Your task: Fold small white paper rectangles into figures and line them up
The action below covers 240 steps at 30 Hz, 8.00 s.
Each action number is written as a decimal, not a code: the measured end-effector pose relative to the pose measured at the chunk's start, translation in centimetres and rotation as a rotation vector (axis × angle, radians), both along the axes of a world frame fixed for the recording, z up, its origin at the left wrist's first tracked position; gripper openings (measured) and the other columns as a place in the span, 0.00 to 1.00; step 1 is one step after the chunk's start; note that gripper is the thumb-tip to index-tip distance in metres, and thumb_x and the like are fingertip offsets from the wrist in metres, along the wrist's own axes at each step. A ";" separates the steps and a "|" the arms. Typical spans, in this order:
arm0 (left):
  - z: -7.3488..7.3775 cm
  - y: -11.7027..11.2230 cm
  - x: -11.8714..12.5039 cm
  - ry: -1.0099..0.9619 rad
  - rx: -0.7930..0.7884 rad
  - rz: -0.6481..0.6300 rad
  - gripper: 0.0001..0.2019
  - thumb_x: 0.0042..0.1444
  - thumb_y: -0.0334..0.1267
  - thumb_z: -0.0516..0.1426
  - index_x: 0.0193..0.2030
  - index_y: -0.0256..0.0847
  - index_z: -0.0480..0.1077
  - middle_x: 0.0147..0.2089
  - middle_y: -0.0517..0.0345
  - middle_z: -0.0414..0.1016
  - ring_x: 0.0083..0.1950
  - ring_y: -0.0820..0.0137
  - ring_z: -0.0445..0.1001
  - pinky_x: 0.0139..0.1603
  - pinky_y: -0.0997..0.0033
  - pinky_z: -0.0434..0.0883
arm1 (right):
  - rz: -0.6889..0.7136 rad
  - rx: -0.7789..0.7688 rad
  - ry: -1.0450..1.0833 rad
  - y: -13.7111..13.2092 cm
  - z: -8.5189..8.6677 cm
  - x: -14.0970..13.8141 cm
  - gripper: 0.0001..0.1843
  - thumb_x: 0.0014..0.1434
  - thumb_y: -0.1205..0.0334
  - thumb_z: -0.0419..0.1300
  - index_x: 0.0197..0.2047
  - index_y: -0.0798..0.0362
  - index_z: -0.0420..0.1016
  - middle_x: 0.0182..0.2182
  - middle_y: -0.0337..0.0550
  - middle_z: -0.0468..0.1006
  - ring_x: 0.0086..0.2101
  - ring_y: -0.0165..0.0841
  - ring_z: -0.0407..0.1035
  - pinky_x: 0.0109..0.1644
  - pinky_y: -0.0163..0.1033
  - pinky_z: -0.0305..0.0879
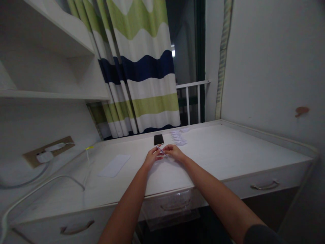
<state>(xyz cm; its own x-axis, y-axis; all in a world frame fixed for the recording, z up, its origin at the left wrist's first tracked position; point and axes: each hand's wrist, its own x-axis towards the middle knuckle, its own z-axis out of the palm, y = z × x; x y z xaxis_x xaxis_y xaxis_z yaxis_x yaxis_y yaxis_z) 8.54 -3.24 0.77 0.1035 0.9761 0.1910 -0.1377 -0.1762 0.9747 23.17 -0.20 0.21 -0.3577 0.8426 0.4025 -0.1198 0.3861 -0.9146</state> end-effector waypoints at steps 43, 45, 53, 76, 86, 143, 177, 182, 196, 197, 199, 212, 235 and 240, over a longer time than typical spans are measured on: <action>0.6 -1.0 0.5 -0.061 -0.053 -0.189 0.15 0.39 0.34 0.58 0.38 0.36 0.67 0.29 0.55 0.71 0.28 0.72 0.69 0.27 0.74 0.65 | 0.269 -0.404 0.143 -1.4 0.8 0.5 0.12 0.35 0.63 0.66 0.24 0.57 0.69 0.23 0.38 0.72 0.27 0.27 0.66 0.33 0.34 0.60; 0.7 -1.1 0.6 -0.062 -0.051 -0.190 0.14 0.38 0.33 0.57 0.37 0.37 0.67 0.29 0.56 0.71 0.28 0.72 0.69 0.28 0.74 0.65 | 0.280 -0.405 0.143 -1.5 0.8 0.4 0.12 0.35 0.63 0.66 0.24 0.57 0.69 0.23 0.38 0.72 0.27 0.27 0.66 0.33 0.34 0.60; 0.8 -1.2 0.7 -0.109 -0.071 -0.196 0.14 0.37 0.32 0.56 0.36 0.38 0.66 0.30 0.57 0.70 0.31 0.71 0.69 0.30 0.73 0.66 | 0.292 -0.402 0.143 -1.2 0.6 0.4 0.11 0.36 0.63 0.65 0.24 0.57 0.69 0.23 0.38 0.72 0.28 0.27 0.66 0.35 0.35 0.60; 0.9 -1.2 0.7 -0.113 -0.048 -0.143 0.13 0.36 0.31 0.53 0.34 0.39 0.66 0.30 0.57 0.70 0.31 0.71 0.69 0.28 0.74 0.66 | 0.309 -0.419 0.203 -1.5 1.0 0.3 0.09 0.36 0.64 0.64 0.23 0.56 0.68 0.20 0.35 0.69 0.24 0.25 0.62 0.34 0.35 0.59; 0.6 -0.9 0.4 -0.121 -0.045 -0.153 0.14 0.37 0.30 0.54 0.35 0.39 0.66 0.31 0.57 0.69 0.31 0.72 0.67 0.29 0.72 0.67 | 0.282 -0.385 0.211 -1.3 0.9 0.3 0.10 0.36 0.64 0.64 0.22 0.56 0.66 0.22 0.36 0.70 0.26 0.27 0.64 0.33 0.34 0.59; 3.4 4.1 2.1 -0.080 0.055 0.142 0.09 0.44 0.40 0.57 0.28 0.36 0.65 0.27 0.58 0.70 0.27 0.72 0.72 0.30 0.70 0.70 | -0.300 -0.258 0.320 2.4 3.5 2.7 0.04 0.46 0.69 0.60 0.22 0.57 0.69 0.14 0.35 0.70 0.18 0.23 0.66 0.27 0.30 0.66; 4.0 23.4 14.4 0.309 0.123 0.174 0.01 0.43 0.29 0.55 0.24 0.36 0.68 0.24 0.55 0.70 0.25 0.72 0.68 0.28 0.71 0.66 | -0.698 -0.269 0.196 18.6 3.5 15.0 0.03 0.49 0.69 0.56 0.26 0.56 0.64 0.21 0.38 0.71 0.22 0.25 0.68 0.26 0.31 0.64; 2.7 25.4 15.1 0.484 0.183 0.197 0.04 0.41 0.26 0.56 0.23 0.38 0.69 0.23 0.56 0.70 0.31 0.67 0.70 0.36 0.67 0.65 | -0.722 -0.267 0.218 20.4 1.8 15.8 0.03 0.46 0.69 0.57 0.25 0.55 0.64 0.19 0.37 0.71 0.22 0.27 0.68 0.25 0.31 0.65; 0.8 27.6 15.4 0.539 0.275 0.177 0.07 0.42 0.26 0.54 0.24 0.41 0.72 0.34 0.52 0.73 0.44 0.63 0.67 0.50 0.67 0.59 | -0.863 -0.243 0.063 23.2 -1.9 17.3 0.02 0.45 0.67 0.57 0.24 0.55 0.66 0.17 0.38 0.71 0.20 0.27 0.68 0.21 0.30 0.63; 0.7 27.6 15.4 0.542 0.278 0.176 0.07 0.42 0.26 0.54 0.24 0.41 0.71 0.34 0.52 0.73 0.44 0.63 0.67 0.50 0.67 0.59 | -0.875 -0.245 0.049 23.3 -1.9 17.4 0.03 0.45 0.67 0.58 0.24 0.55 0.66 0.17 0.38 0.71 0.20 0.27 0.68 0.21 0.31 0.64; 0.6 27.5 15.4 0.564 0.296 0.180 0.08 0.42 0.26 0.54 0.24 0.41 0.71 0.32 0.52 0.73 0.44 0.63 0.67 0.50 0.66 0.59 | -0.895 -0.249 -0.001 23.4 -2.1 17.6 0.03 0.45 0.66 0.58 0.23 0.55 0.67 0.15 0.38 0.71 0.19 0.27 0.67 0.23 0.32 0.64; 1.3 26.3 15.2 0.762 0.407 0.222 0.10 0.43 0.25 0.52 0.25 0.40 0.72 0.30 0.52 0.73 0.38 0.63 0.68 0.47 0.65 0.61 | -0.959 -0.203 -0.218 22.8 -1.9 17.5 0.03 0.46 0.65 0.57 0.24 0.55 0.68 0.16 0.39 0.71 0.19 0.27 0.67 0.26 0.32 0.63; 1.5 22.1 11.6 0.930 0.488 0.348 0.11 0.49 0.29 0.49 0.33 0.39 0.71 0.36 0.55 0.73 0.38 0.70 0.69 0.41 0.72 0.64 | -1.129 0.145 -0.500 20.5 -0.9 16.5 0.08 0.44 0.68 0.53 0.30 0.57 0.70 0.23 0.42 0.71 0.27 0.31 0.65 0.34 0.36 0.60; 3.1 19.9 10.2 0.910 0.490 0.383 0.10 0.49 0.29 0.49 0.33 0.39 0.71 0.35 0.55 0.73 0.36 0.70 0.69 0.40 0.72 0.64 | -0.944 0.242 -0.433 18.2 1.4 13.8 0.10 0.42 0.72 0.51 0.27 0.56 0.72 0.21 0.39 0.69 0.25 0.29 0.64 0.35 0.36 0.61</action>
<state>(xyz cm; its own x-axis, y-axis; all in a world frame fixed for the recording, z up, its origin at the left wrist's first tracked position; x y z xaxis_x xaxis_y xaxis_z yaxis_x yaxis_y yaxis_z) 18.71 16.63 3.85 0.1086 0.8132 0.5718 0.7429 -0.4486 0.4969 37.00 17.96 1.62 0.2458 0.7680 0.5914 0.6402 0.3295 -0.6940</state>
